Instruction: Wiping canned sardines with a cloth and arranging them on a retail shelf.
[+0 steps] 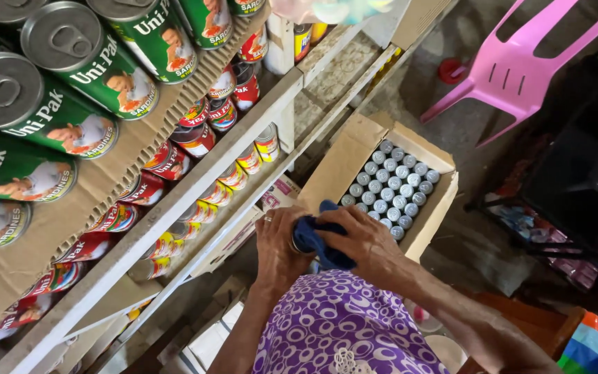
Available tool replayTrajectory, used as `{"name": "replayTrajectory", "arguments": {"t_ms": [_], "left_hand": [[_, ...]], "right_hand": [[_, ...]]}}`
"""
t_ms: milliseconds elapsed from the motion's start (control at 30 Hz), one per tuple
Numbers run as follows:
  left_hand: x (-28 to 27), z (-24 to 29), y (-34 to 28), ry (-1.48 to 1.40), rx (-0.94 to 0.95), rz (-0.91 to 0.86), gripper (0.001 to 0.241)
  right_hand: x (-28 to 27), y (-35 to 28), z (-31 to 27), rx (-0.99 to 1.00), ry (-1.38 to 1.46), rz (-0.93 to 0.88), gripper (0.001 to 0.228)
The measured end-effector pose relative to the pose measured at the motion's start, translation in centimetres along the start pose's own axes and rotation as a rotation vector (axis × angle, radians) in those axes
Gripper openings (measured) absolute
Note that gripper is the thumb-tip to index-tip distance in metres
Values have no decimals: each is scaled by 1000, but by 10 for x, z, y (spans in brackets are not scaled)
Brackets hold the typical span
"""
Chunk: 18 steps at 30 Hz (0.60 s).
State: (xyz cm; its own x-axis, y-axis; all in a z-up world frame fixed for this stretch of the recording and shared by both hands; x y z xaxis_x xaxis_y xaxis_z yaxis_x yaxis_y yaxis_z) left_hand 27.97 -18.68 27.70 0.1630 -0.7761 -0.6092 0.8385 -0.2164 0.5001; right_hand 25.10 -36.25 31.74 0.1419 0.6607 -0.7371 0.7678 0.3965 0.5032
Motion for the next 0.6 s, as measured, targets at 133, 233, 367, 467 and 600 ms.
{"name": "replayTrajectory", "arguments": {"t_ms": [133,233,367,467,600], "left_hand": [[3,2,-5,-79,-41,21,43],[4,0,-5,-131,-98,54,46],[17,-14,-18,-150,-116,-22,42],[12,3,-10,-193,-180,2,42],[16,0,-16,-133,-230,109,37]], "right_hand": [[10,-15,5,-5,7,0,18],[2,-13,-10,-56,1,31,19],[8,-11,-16,-83,-88,37,15],[4,1,-7,-88,-267,46,13],[1,-5,-8,-44,-300,43,18]]}}
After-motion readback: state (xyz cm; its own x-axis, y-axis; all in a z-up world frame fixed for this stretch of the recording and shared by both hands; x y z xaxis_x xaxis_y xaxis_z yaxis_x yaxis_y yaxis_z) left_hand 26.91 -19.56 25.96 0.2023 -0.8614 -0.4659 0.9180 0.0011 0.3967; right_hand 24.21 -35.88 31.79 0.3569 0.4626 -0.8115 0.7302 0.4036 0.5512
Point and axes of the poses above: each hand's wrist, its own y-axis towards the middle knuckle, its own x-axis out of the palm, z = x × y, the point moved 2 cm from there along y, towards the middle knuckle, and after that the axes turned 1 degree about x, right-handed, at the moved point
